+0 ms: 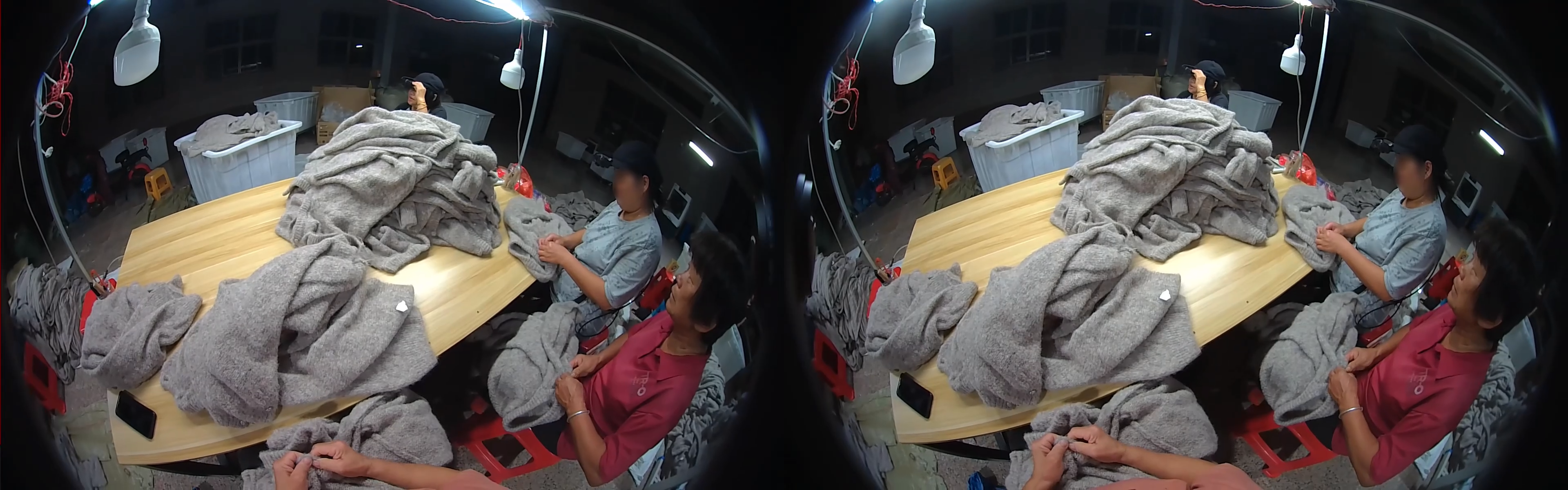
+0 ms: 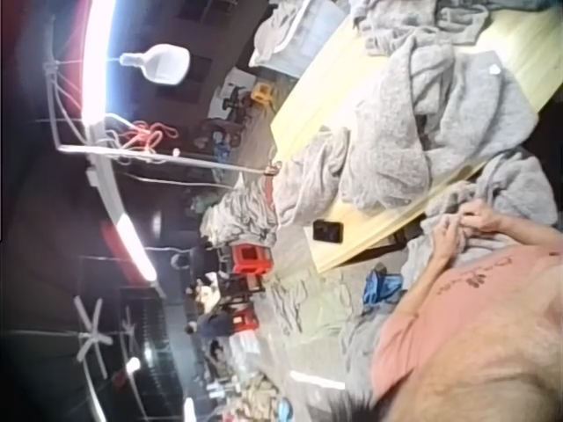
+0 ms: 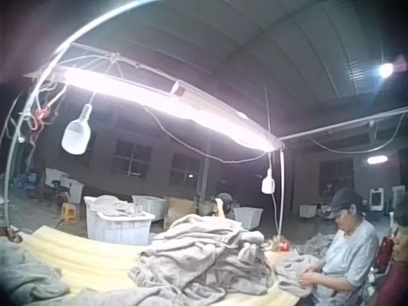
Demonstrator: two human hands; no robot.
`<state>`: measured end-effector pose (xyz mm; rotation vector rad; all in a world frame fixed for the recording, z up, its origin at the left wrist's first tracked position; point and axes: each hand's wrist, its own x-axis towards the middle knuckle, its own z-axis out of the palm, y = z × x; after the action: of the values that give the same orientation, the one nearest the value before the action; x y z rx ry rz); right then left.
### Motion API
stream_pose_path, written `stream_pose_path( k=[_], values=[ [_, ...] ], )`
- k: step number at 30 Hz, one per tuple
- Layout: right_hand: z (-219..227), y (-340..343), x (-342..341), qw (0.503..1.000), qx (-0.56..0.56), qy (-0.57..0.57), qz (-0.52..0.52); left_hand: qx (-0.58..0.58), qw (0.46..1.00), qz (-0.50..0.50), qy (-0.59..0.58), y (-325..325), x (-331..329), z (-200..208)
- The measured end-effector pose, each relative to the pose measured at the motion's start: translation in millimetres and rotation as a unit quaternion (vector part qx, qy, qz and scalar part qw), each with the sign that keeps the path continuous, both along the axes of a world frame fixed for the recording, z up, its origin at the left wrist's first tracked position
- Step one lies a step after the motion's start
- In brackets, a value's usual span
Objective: Inspecting grey fuzzy garments for defects and pulling loose threads by hand.
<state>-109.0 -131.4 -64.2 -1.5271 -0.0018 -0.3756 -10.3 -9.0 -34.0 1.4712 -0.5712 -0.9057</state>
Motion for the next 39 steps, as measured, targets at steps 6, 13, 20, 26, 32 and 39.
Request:
stream_pose_path(
  k=[6, 13, 20, 26, 32, 39],
  values=[
    [4.9, -1.2, -1.8, 0.992, 0.103, 0.069, -0.009, 0.043, 0.996, -0.061, -0.046, -1.5, 0.1, 18.0],
    [27.6, -14.9, -14.3, 0.989, -0.144, 0.025, -0.01, -0.009, 0.989, 0.034, 0.143, -3.4, 7.0, 9.5],
    [7.3, -22.2, -31.0, 0.974, -0.223, 0.033, 0.005, -0.016, 0.982, 0.064, 0.174, -3.9, 9.2, -1.3],
    [7.4, -25.6, -29.8, 0.97, -0.234, 0.061, 0.04, -0.021, 0.983, 0.085, 0.16, 1.2, 13.9, -15.7],
    [28.2, -8.2, -25.6, 0.937, -0.302, 0.166, -0.057, -0.047, 0.991, 0.055, 0.108, 3.8, 11.4, -19.4],
    [16.0, -10.9, -20.0, 0.916, -0.377, 0.027, -0.133, -0.037, 0.991, 0.032, 0.121, -9.3, 8.6, 16.7]
  ],
)
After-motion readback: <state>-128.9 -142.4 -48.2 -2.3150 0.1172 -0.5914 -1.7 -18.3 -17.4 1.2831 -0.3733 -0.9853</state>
